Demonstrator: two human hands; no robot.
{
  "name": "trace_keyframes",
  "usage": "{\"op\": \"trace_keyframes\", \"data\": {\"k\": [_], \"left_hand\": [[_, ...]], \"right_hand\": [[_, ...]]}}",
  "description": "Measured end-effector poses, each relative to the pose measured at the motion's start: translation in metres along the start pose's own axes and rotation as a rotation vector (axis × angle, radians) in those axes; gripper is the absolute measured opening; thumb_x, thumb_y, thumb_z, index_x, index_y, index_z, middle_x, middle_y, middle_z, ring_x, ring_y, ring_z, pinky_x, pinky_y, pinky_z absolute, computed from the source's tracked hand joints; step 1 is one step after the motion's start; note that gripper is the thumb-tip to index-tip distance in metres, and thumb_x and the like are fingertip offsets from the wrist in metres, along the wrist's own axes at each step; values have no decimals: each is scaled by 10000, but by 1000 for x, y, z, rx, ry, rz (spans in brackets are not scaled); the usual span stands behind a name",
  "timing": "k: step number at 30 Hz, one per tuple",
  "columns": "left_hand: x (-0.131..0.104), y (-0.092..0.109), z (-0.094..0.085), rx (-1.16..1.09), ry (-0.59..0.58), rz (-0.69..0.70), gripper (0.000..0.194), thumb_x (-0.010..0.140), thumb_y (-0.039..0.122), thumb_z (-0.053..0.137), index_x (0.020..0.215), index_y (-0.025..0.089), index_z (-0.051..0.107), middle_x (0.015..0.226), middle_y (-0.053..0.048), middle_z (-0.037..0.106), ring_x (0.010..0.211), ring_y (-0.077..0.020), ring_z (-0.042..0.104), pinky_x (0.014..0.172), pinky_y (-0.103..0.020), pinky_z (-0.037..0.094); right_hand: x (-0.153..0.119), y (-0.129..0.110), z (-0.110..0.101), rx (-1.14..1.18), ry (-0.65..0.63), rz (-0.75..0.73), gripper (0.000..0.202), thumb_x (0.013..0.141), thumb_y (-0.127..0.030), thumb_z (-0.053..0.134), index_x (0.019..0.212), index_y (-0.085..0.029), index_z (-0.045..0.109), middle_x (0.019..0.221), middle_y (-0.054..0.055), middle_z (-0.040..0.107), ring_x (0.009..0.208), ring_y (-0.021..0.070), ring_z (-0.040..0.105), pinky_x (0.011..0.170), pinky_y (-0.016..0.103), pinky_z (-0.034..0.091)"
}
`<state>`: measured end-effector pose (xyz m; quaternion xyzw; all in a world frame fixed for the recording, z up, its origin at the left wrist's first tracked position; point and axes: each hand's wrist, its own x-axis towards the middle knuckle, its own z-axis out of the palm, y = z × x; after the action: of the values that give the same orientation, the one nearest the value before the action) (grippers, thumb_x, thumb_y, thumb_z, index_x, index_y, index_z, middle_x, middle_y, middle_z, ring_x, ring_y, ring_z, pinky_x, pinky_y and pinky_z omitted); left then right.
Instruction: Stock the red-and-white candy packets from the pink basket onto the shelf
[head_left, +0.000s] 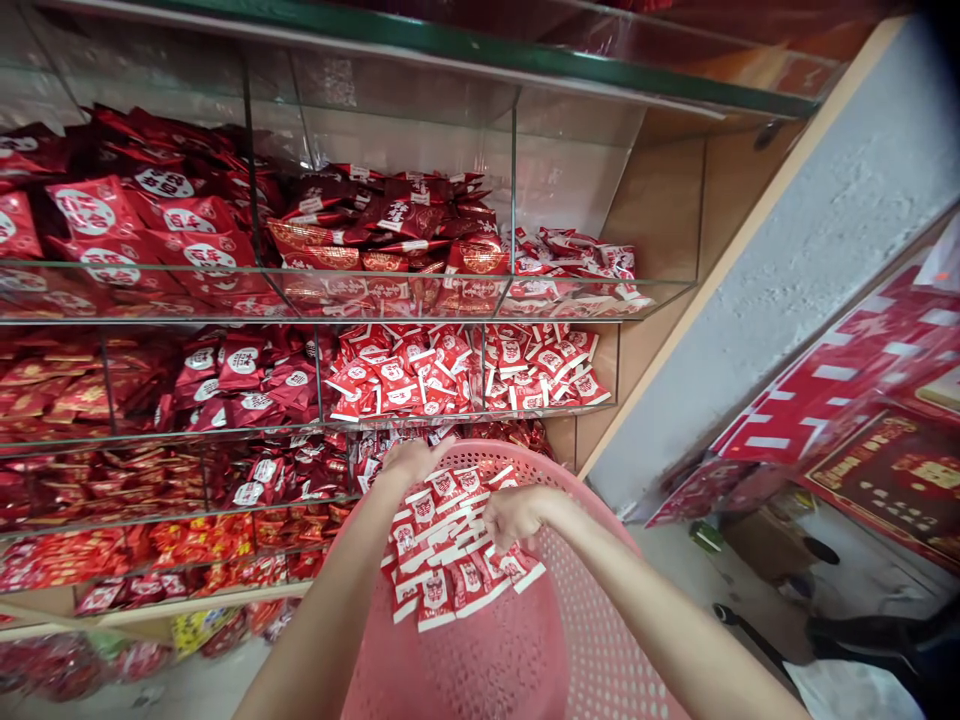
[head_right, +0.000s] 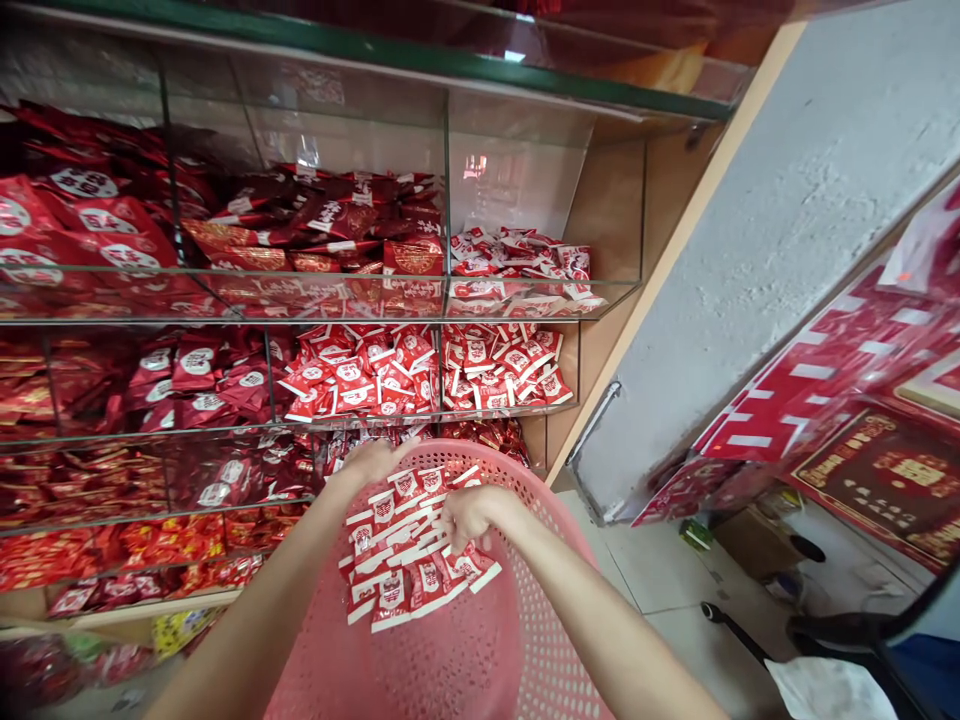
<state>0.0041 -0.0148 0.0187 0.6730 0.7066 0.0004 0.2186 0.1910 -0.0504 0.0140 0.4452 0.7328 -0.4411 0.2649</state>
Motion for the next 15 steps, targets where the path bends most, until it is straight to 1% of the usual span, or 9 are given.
{"op": "trace_keyframes", "data": {"k": [2, 4, 6, 11, 15], "left_hand": [[-1, 1, -1, 2, -6, -1, 886, 726, 781, 136, 1014, 100, 625, 1049, -206, 590, 1001, -358, 542, 875, -448, 411], [0, 2, -1, 6, -5, 6, 887, 727, 779, 135, 1022, 100, 623, 1056, -207, 587, 1005, -359, 540, 875, -449, 410], [1, 2, 0, 10, -1, 14, 887, 729, 777, 136, 1039, 99, 617, 1083, -209, 573, 1020, -362, 530, 880, -454, 406], [3, 3, 2, 16, -2, 15, 880, 735, 770, 137, 1055, 101, 612, 1103, -209, 562, 1034, -361, 520, 888, -458, 401], [3, 6, 1, 40, -6, 19, 894, 737, 769, 129, 1051, 87, 615, 1086, -213, 570, 1036, -363, 518, 891, -452, 399]], "right_hand": [[4, -1, 3, -141, 29, 21, 243, 600, -227, 740, 799, -140, 631, 640, -34, 575, 540, 119, 571, 523, 217, 441], [6, -1, 5, -285, 59, 19, 219, 590, -166, 736, 792, -131, 655, 714, -6, 625, 648, 139, 595, 560, 202, 431], [7, -2, 5, -368, 66, 26, 236, 596, -117, 714, 827, -127, 672, 800, 21, 660, 719, 151, 604, 573, 193, 421], [5, -4, 5, -391, 95, 66, 299, 596, -89, 680, 894, -118, 683, 875, 57, 678, 766, 169, 609, 614, 210, 433], [-5, -8, 2, -374, 132, 74, 339, 604, -94, 657, 941, -121, 681, 876, 66, 680, 752, 173, 609, 607, 221, 439]]}}
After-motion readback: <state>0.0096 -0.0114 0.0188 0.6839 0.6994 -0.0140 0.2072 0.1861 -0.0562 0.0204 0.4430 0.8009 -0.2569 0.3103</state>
